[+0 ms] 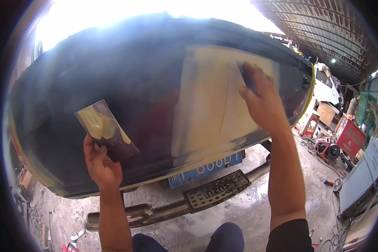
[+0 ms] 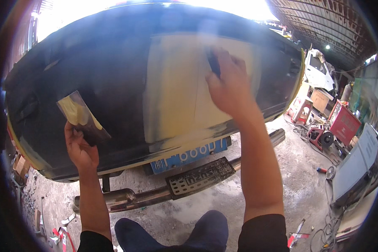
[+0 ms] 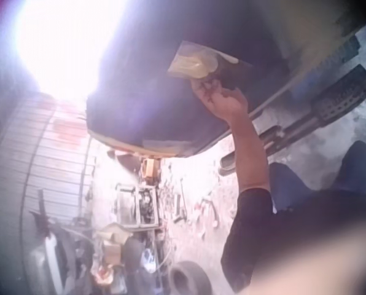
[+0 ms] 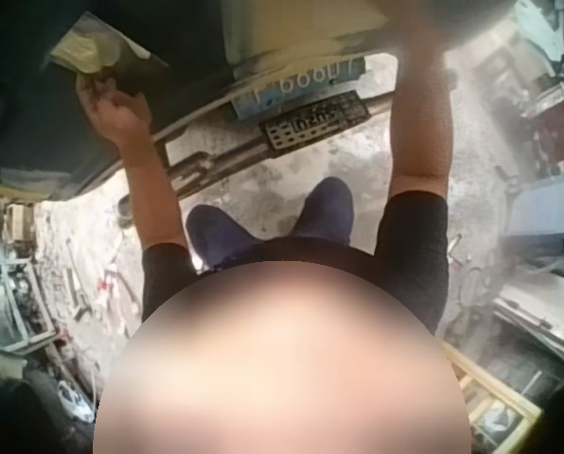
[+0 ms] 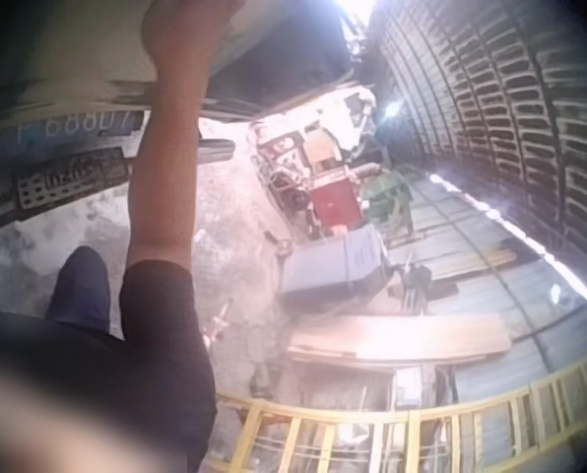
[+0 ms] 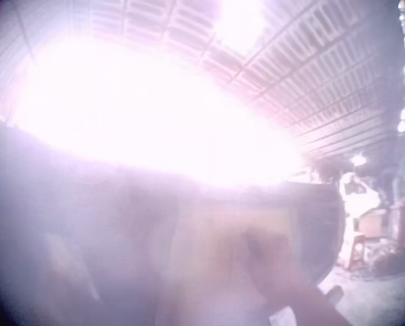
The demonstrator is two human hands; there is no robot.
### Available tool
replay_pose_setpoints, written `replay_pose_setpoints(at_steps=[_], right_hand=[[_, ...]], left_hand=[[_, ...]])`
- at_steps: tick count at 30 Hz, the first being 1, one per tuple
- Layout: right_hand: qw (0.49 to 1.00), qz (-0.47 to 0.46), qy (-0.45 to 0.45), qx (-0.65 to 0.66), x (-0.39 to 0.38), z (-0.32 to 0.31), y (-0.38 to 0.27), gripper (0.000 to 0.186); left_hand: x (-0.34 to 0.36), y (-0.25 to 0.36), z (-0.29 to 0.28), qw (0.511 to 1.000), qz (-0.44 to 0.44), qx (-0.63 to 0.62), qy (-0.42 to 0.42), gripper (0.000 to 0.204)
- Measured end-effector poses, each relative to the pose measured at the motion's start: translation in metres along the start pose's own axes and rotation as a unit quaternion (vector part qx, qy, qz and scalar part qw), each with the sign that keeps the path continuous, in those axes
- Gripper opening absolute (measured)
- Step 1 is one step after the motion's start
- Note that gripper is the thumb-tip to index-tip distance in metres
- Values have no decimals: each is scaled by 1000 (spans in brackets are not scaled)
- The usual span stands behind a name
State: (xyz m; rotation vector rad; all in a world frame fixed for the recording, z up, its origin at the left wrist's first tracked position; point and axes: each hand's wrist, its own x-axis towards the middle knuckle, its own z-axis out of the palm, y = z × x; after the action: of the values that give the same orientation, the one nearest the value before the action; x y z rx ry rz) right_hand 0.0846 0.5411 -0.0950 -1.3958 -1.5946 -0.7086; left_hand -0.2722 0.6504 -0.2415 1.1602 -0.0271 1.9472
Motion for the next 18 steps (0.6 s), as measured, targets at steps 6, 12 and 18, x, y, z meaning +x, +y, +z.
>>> replay_pose_setpoints(at_steps=[6,12,18], right_hand=[[986,107,-108,75,55,-29,-4,58],[981,123,-146,-33,81,-38,-4,59],[970,137,-185,-77,94,-32,-19,61]], left_hand=[[1,-5,-17,998,5,-13,-68,56],[-2,-5,-15,998,2,-12,-66,55],[-4,-7,-16,999,11,4,-40,55]])
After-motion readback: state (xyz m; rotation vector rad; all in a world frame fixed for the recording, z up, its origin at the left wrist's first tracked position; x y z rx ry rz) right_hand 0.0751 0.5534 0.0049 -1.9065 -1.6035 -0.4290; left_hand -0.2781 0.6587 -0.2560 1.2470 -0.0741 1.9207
